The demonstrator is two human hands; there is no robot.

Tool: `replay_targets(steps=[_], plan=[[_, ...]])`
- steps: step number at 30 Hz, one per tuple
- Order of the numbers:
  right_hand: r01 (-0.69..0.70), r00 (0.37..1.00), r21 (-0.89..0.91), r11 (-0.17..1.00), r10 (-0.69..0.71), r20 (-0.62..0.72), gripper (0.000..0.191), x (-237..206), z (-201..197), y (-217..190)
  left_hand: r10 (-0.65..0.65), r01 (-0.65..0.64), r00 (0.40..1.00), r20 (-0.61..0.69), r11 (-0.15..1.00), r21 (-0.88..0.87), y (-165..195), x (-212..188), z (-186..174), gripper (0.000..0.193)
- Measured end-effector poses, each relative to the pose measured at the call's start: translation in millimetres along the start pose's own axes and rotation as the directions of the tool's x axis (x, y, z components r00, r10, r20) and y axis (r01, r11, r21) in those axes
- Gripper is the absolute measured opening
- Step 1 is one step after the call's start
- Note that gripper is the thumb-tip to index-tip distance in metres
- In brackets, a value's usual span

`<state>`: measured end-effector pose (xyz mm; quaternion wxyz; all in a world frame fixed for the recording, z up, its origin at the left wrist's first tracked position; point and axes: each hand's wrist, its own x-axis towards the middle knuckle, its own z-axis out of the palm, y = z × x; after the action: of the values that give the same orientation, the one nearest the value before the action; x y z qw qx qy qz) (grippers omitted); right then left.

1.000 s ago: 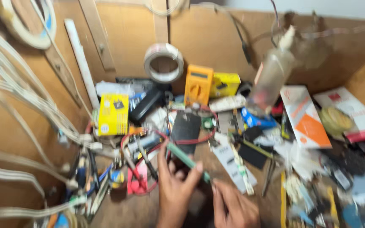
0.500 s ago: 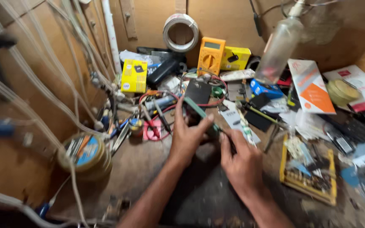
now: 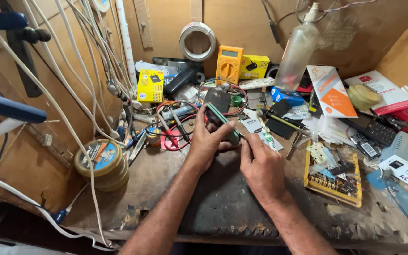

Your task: The person disassembles a mobile phone, removes the back cover, and uses a prying tool to detach the battery. They then handle a small black component and a white packet before repositioning the battery within the phone chassis.

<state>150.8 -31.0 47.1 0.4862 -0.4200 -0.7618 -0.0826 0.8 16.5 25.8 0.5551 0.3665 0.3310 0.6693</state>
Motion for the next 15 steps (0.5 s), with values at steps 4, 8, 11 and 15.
replay_targets(steps=[4,8,11,15], plan=[[0.04,0.999,-0.075,0.996,-0.038,0.024,0.008,-2.1,3.0,4.1,-0.005,0.006,1.0,-0.016,1.0,0.017,-2.1,2.7,2.2,0.097],[0.032,0.999,-0.108,0.994,-0.027,0.044,0.007,-3.0,4.8,2.9,0.006,-0.005,0.999,-0.037,0.999,0.041,-3.5,2.2,2.8,0.097],[-0.033,0.999,-0.005,0.999,0.033,0.015,0.006,-1.0,1.6,0.3,0.022,-0.02,0.999,-0.042,0.999,0.048,-4.0,2.1,3.6,0.094],[-0.256,0.966,0.242,0.936,0.238,0.099,0.006,4.5,-2.5,-1.5,0.055,-0.052,0.998,-0.039,0.996,0.068,-4.7,1.8,3.8,0.091]])
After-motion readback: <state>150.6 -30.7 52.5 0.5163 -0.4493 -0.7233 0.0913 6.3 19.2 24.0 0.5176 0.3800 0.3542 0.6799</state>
